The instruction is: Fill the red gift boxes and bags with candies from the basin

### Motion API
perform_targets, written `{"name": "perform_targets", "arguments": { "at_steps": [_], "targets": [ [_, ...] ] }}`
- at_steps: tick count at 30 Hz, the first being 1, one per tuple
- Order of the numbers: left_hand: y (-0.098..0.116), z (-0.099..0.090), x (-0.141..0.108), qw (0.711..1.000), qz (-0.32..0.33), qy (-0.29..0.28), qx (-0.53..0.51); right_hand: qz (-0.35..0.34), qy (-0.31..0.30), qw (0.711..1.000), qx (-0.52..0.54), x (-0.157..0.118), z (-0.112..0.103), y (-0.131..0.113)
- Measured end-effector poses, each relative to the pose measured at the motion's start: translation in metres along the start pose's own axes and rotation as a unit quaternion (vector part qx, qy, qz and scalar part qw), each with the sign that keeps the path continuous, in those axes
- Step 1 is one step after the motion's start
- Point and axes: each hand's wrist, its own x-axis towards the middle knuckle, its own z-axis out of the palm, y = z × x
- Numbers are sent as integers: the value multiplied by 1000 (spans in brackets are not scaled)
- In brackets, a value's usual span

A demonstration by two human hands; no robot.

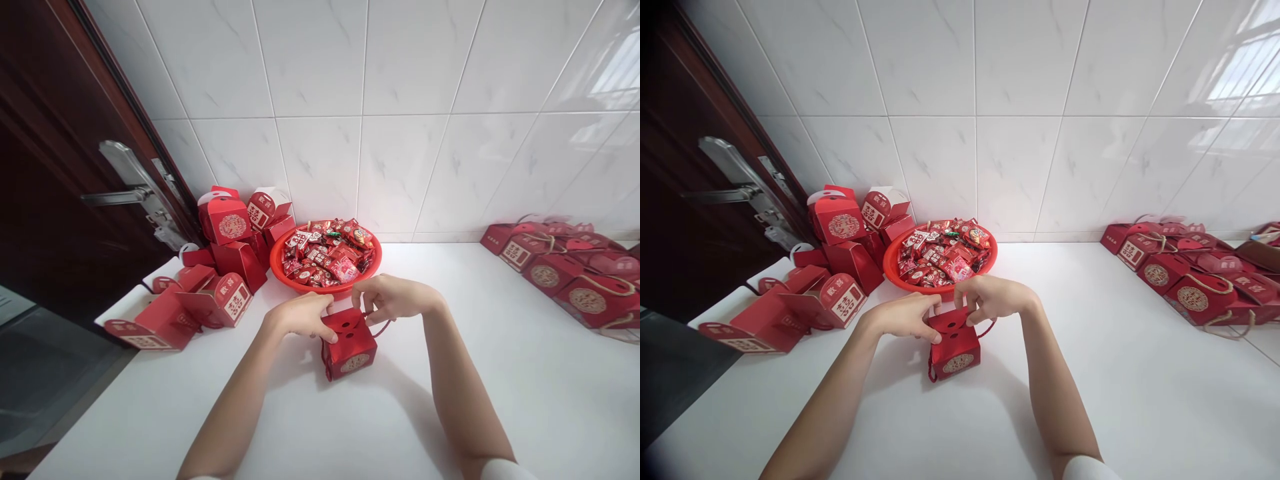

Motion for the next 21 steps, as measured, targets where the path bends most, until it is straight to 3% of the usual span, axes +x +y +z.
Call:
{"name": "perform_targets", "arguments": {
  "at_steps": [8, 14, 18, 21],
  "targets": [
    [-11, 10, 3, 996, 32, 43, -75, -94, 61, 991, 67, -28, 1, 3],
    [-32, 41, 7, 966, 81, 99, -226, -88, 110, 975, 173, -50, 14, 14],
    [-40, 57, 7, 951, 86, 154, -254, -79, 136, 964, 215, -51, 14, 19],
    [-41, 63, 7, 941, 104, 163, -279, -73, 124, 960, 239, -45, 13, 17]
  ]
}}
